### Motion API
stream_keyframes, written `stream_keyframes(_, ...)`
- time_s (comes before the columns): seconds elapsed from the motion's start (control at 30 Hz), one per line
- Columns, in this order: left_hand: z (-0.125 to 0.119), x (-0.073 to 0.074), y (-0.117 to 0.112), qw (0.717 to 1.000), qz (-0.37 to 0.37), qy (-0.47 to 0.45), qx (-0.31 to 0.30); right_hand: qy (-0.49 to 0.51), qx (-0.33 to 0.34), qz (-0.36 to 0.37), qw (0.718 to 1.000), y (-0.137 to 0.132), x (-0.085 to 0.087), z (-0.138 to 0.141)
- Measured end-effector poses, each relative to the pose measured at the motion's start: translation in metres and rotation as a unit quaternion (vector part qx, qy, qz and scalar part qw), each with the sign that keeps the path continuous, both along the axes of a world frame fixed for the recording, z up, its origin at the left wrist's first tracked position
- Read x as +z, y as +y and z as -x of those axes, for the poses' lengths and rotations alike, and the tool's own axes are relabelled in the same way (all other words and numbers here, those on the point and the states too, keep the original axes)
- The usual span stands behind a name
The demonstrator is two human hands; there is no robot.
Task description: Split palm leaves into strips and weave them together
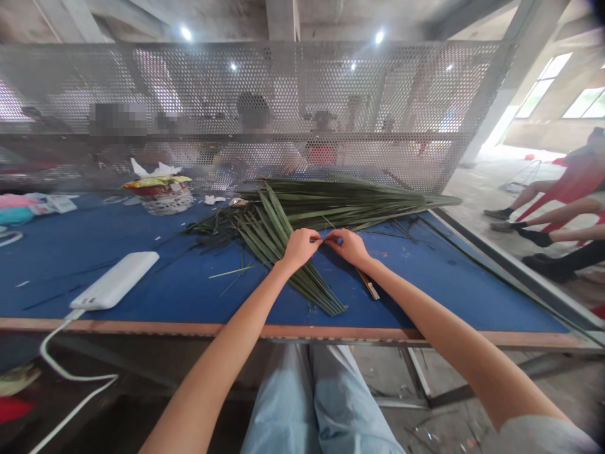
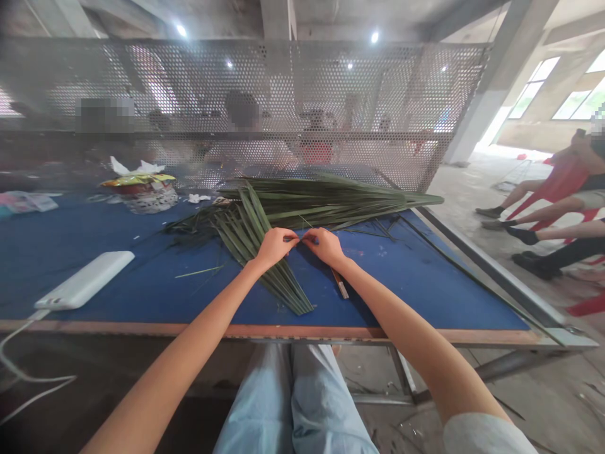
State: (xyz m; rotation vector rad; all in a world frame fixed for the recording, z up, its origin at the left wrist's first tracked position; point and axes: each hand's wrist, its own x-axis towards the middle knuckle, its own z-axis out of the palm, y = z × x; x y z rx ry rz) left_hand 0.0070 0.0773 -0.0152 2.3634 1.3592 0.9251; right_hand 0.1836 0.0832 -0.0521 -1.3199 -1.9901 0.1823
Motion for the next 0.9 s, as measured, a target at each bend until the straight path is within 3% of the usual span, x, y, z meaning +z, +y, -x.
stream_keyframes(0.4, 0.000, -0.006, 0.007, 0.999, -0.049, 0.019, 0.004, 0.019, 0.001, -0.015, 1.000, 0.005, -0.003, -0.002)
stream_keyframes(0.9, -0.003, 0.001, -0.011, 0.969, -0.106, 0.225, 0.004, 0.036, 0.023, 0.012, 0.999, 0.006, 0.000, -0.003)
